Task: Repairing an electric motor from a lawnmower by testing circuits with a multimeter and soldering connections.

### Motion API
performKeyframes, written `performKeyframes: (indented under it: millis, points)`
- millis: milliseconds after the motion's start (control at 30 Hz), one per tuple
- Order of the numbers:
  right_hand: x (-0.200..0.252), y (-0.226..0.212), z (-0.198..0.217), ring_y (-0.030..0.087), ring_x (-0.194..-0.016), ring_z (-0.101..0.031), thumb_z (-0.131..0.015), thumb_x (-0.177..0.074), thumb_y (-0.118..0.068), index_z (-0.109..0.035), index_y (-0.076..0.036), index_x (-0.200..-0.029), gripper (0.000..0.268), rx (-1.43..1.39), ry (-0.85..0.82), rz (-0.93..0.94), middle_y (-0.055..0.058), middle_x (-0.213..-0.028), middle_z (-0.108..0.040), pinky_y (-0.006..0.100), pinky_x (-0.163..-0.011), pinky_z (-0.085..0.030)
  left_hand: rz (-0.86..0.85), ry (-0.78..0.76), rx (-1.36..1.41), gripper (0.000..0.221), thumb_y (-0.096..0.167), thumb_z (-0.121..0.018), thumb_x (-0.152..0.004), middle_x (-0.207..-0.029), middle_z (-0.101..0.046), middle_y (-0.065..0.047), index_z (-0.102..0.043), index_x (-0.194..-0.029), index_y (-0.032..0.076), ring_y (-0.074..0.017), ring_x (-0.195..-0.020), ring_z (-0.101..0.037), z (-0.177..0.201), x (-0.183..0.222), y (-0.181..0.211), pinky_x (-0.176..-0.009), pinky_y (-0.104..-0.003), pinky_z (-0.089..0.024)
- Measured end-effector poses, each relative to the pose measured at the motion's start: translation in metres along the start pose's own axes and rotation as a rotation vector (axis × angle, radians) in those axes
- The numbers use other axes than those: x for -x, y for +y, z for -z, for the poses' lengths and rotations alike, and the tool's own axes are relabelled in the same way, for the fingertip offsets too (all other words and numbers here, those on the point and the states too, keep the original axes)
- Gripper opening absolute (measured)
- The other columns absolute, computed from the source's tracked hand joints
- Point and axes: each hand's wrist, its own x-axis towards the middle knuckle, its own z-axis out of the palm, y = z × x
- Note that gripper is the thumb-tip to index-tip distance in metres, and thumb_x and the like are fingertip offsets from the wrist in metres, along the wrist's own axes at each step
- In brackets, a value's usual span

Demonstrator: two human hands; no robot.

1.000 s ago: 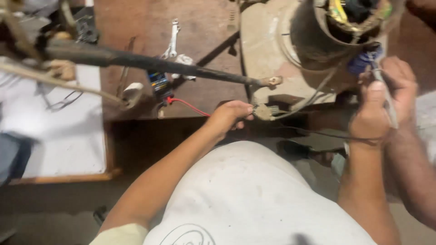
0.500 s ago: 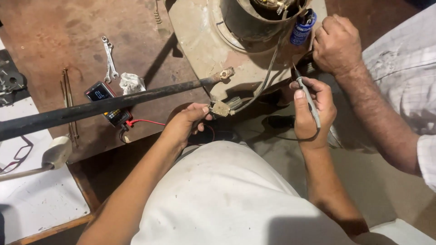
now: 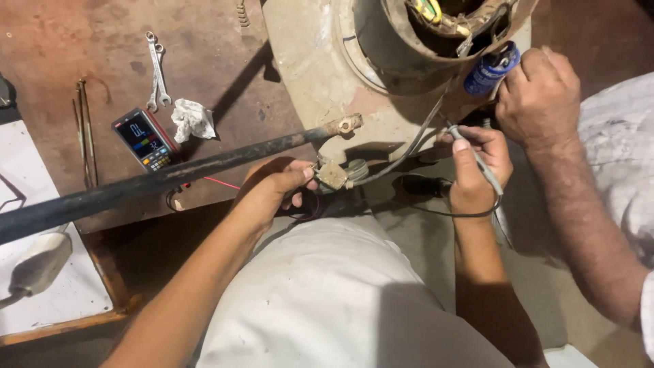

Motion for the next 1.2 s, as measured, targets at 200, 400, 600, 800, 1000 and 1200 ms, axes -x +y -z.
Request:
performKeyframes:
  millis: [200, 400, 600, 800, 1000, 1200]
  points:
    - [-0.034, 0.019, -0.015, 0.023, -0.092, -0.078, -0.088, -0.106, -0.008, -0.083, 0.006, -0.116, 0.018, 0.057, -0.271, 0.015, 0.02, -0.101, -0.082, 0.04, -0.083, -0.062, 0.047, 0.062, 0.034, 0.034, 0.017, -0.088, -0.091, -0.086, -0.084, -0.02, -0.087, -0.116, -0.006, -0.0175, -0.054, -0.066, -0.005, 0.013, -0.008, -0.051, -0.027, -0.04]
    - [-0.033, 0.013, -0.035, 0.012, -0.084, -0.064, -0.082, -0.105, -0.012, -0.075, 0.004, -0.11, 0.017, -0.193, -0.263, -0.094, 0.013, -0.09, -0.074, 0.031, -0.076, -0.056, 0.04, 0.118, 0.025, 0.036, 0.015, -0.091, -0.091, -0.087, -0.084, -0.026, -0.087, -0.117, -0.01, -0.0222, -0.055, -0.067, -0.001, 0.027, 0.004, -0.052, -0.031, -0.044]
    - [-0.029, 0.032, -0.024, 0.019, -0.094, -0.072, -0.083, -0.11, -0.011, -0.071, 0.005, -0.112, 0.02, -0.228, -0.286, -0.065, 0.018, -0.101, -0.076, 0.04, -0.09, -0.066, 0.02, 0.115, 0.072, 0.038, 0.013, -0.091, -0.089, -0.085, -0.083, -0.029, -0.084, -0.116, -0.013, -0.0244, -0.052, -0.067, 0.001, 0.03, 0.005, -0.05, -0.032, -0.043]
    - [-0.032, 0.054, -0.021, 0.016, -0.095, -0.069, -0.082, -0.112, -0.011, -0.072, 0.006, -0.117, 0.02, -0.171, -0.281, -0.013, 0.017, -0.104, -0.078, 0.037, -0.089, -0.062, -0.004, 0.116, 0.12, 0.037, 0.012, -0.091, -0.09, -0.085, -0.083, -0.028, -0.084, -0.116, -0.013, -0.0223, -0.052, -0.067, 0.004, 0.036, 0.007, -0.049, -0.03, -0.043]
    - [-0.024, 0.028, 0.0, 0.026, -0.097, -0.077, -0.079, -0.112, -0.012, -0.069, 0.009, -0.119, 0.024, -0.176, -0.147, 0.101, 0.022, -0.108, -0.075, 0.041, -0.095, -0.066, -0.001, 0.09, 0.155, 0.038, 0.013, -0.092, -0.089, -0.086, -0.083, -0.03, -0.084, -0.116, -0.013, -0.024, -0.051, -0.067, 0.004, 0.033, 0.012, -0.047, -0.03, -0.044]
    - [-0.011, -0.068, -0.021, 0.038, -0.105, -0.083, -0.081, -0.114, -0.018, -0.064, 0.005, -0.125, 0.03, 0.078, -0.192, 0.136, 0.026, -0.12, -0.071, 0.042, -0.098, -0.068, 0.183, 0.026, 0.101, 0.023, 0.01, -0.084, -0.099, -0.089, -0.086, -0.013, -0.09, -0.117, -0.003, -0.0113, -0.056, -0.062, 0.0, 0.017, -0.006, -0.05, -0.023, -0.039]
